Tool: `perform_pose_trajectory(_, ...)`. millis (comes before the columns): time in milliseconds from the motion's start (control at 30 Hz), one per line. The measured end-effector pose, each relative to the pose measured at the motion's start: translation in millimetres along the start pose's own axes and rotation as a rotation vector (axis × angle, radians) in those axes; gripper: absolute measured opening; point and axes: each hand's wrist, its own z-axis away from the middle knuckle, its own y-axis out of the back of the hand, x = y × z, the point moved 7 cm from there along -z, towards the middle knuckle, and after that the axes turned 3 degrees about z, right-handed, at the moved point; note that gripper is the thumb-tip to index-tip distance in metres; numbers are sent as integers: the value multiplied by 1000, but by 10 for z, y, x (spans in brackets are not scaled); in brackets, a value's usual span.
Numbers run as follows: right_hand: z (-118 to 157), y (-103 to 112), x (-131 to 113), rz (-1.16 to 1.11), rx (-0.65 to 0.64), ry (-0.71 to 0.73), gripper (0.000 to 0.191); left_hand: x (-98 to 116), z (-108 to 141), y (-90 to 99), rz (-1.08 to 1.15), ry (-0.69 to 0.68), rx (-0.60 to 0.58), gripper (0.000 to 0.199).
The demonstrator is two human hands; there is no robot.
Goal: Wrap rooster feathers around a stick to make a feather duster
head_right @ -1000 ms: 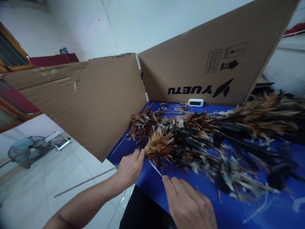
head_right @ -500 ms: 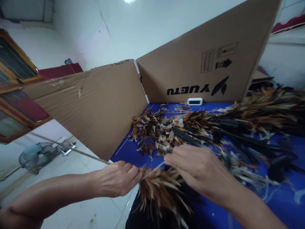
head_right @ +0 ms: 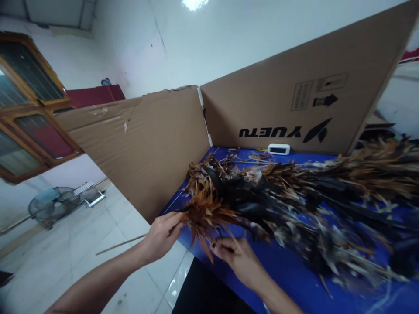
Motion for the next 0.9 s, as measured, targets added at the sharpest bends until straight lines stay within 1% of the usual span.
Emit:
perform_pose_trajectory(100,276,-340,72,-27,-315,-20,31,-209,68,-192,157,101,82,20)
perform_pose_trajectory(133,347,-400,88,-31,-368,-37,33,-260,96,-255,192,124,100,19)
perform_pose_trajectory(167,392,-419,100,-29,-378,-57,34,-303,125,-311,213,146,118,18)
perform_pose_trajectory(233,427,-389,107,-22,-351,-98,33,-363,177,-417,236,178,128,17)
perform_pose_trajectory(400,387,-303,123,-72,-342,-189,32,-402,215,-585,273,201,159,17)
perform_pose_trajectory(467,359,-299,175,-125,-311,-228,31,-436,206,-646,315,250,186,19)
perform_pose_trajectory(533,340,-309,261,-178,-262,-283,30,-505,207,-736,430,344,198,23)
perform_pose_trajectory(600,342,-333,346,-222,-233,-341,30,-582,227,-868,610,466,174,30)
perform_pose_trajectory(667,364,-356,404,-247,-228,-388,30,-637,264,-1006,798,585,139,33)
perform_pose_trajectory(733,401,-366,436,-257,-232,-425,30,-665,305,-1120,968,685,118,31)
perform_pose_trajectory(800,441,-376,454,-256,-250,-450,29,-675,338,-1194,1111,752,121,27)
perform_pose_trajectory(900,485,-409,489,-230,-305,-460,32,-686,374,-1240,1244,798,158,24)
